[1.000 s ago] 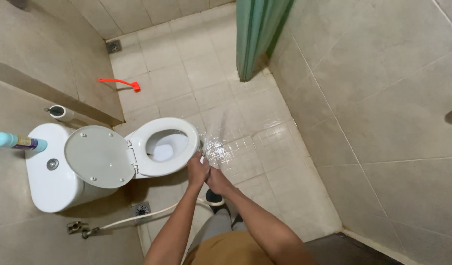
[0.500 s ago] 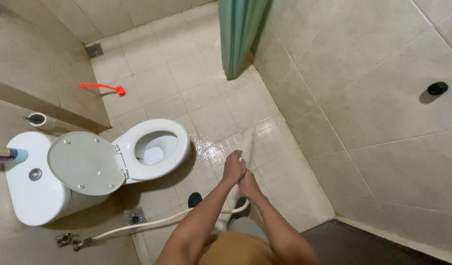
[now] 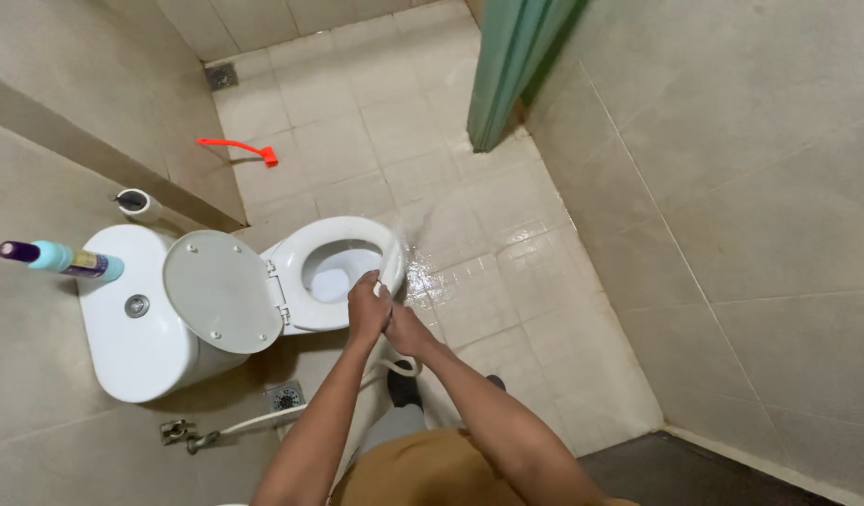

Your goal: The person uses a handheld bidet sprayer to clean the inside of a toilet bowl and the surrounding floor area. They direct the water stream into the bowl and then spray the tiled floor around the base of the toilet.

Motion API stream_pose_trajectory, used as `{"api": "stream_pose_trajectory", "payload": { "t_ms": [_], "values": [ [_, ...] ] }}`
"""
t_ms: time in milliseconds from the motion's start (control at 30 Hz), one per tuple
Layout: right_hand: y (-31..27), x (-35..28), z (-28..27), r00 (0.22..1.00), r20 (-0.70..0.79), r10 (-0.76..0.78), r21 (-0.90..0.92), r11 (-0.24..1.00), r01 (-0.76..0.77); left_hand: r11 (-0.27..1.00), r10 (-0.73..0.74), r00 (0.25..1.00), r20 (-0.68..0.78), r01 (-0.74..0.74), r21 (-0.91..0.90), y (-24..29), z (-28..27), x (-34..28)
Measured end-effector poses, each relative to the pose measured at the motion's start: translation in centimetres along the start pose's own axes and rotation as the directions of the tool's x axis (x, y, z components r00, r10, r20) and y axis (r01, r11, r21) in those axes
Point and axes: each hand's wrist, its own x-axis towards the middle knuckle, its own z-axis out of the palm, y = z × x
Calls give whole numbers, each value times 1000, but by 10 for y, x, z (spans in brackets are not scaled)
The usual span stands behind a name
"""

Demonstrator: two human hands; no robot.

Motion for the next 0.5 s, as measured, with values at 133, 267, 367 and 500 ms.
{"api": "stream_pose_trajectory", "payload": {
  "t_ms": [133,267,367,500],
  "values": [
    [-12,6,2,1000,10,-16,2,1000,16,1000,30,999,-21,-30,0,-14,6,9],
    [29,-14,-21,989,-107,106,-19,994,-109,998,63,992,113,-60,-33,9,50,5],
    [53,-44,-54,961,-211,179,40,984,-174,994,69,969,236,-47,-99,56,78,-11],
    [76,-90,-94,933,-337,127,0,991,-135,975,201,926,320,-159,-155,79,147,-38]
  ]
}}
